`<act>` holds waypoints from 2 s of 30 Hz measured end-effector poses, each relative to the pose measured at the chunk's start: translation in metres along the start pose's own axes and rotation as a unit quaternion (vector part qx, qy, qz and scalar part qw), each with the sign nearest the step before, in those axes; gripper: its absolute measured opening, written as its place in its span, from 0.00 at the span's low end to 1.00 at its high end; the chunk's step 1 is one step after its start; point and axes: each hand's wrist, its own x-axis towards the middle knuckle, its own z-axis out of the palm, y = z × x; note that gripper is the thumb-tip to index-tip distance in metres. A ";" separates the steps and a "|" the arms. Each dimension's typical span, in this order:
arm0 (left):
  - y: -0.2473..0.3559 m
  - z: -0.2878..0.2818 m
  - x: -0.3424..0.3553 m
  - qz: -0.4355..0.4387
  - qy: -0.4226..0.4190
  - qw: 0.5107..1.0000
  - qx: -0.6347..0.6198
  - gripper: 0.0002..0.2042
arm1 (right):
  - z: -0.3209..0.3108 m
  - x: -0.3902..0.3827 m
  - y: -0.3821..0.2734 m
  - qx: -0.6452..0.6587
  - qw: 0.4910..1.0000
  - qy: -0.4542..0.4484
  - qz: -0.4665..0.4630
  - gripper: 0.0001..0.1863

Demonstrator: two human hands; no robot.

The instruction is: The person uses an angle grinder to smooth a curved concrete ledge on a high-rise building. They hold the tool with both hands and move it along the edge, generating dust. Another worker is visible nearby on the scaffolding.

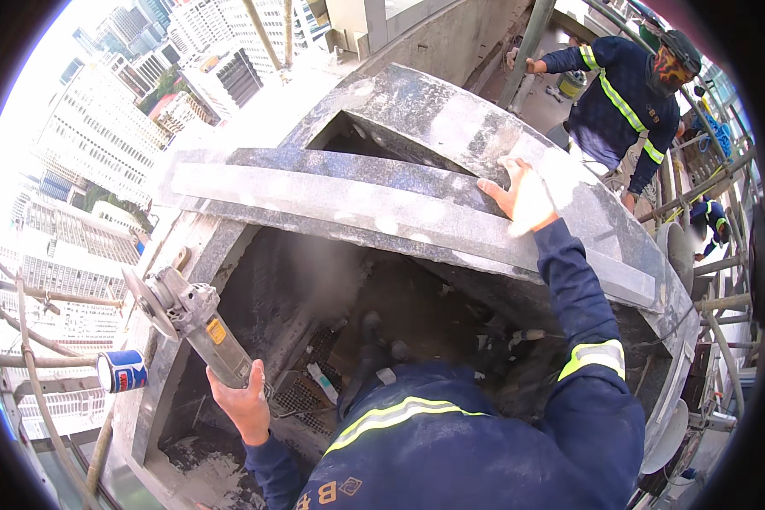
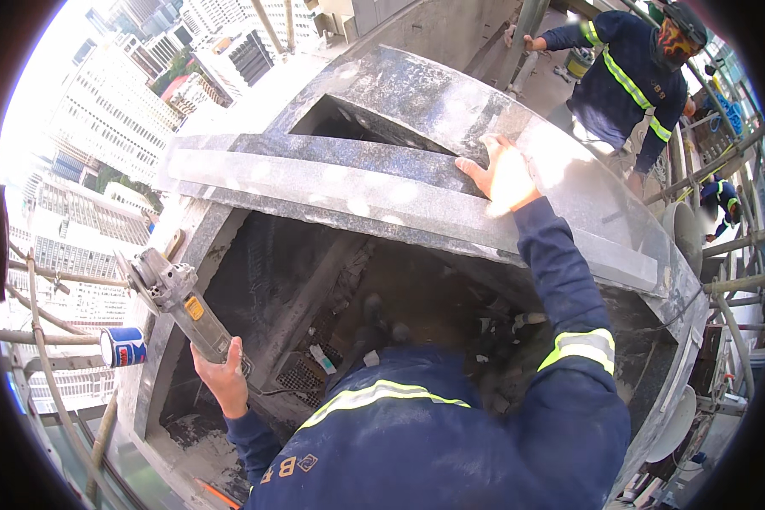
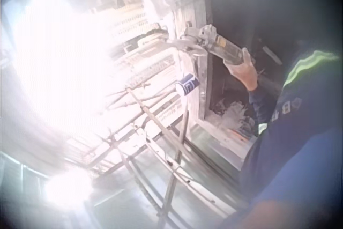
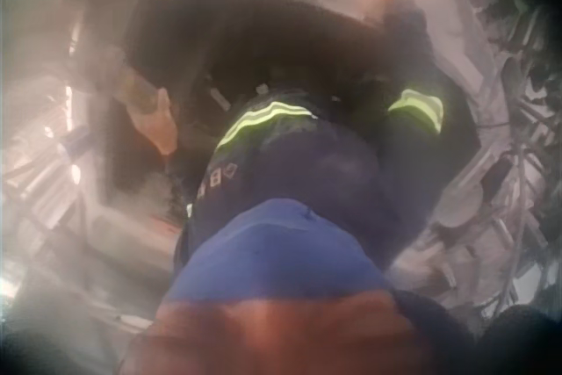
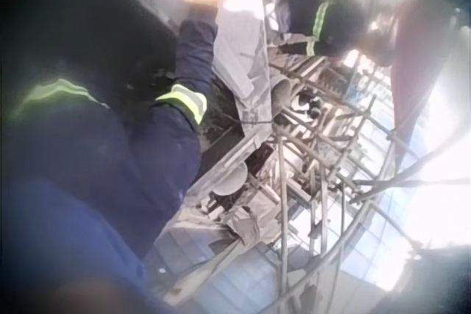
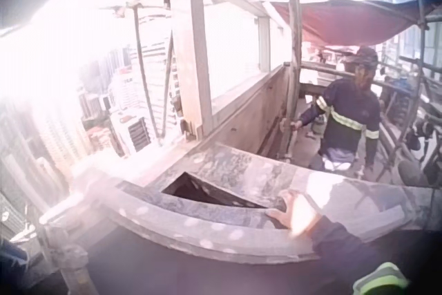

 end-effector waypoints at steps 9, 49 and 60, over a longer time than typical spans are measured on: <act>0.009 0.043 0.102 0.041 0.022 0.995 0.085 0.23 | -0.047 0.041 0.019 0.060 0.987 -0.127 -0.079 0.33; 0.013 0.099 0.148 -0.012 0.121 0.965 0.231 0.25 | 0.122 0.394 0.001 0.585 0.747 -0.315 0.003 0.21; 0.001 0.101 0.149 -0.038 0.125 0.960 0.246 0.24 | 0.116 0.420 -0.004 0.465 0.831 -0.305 -0.018 0.38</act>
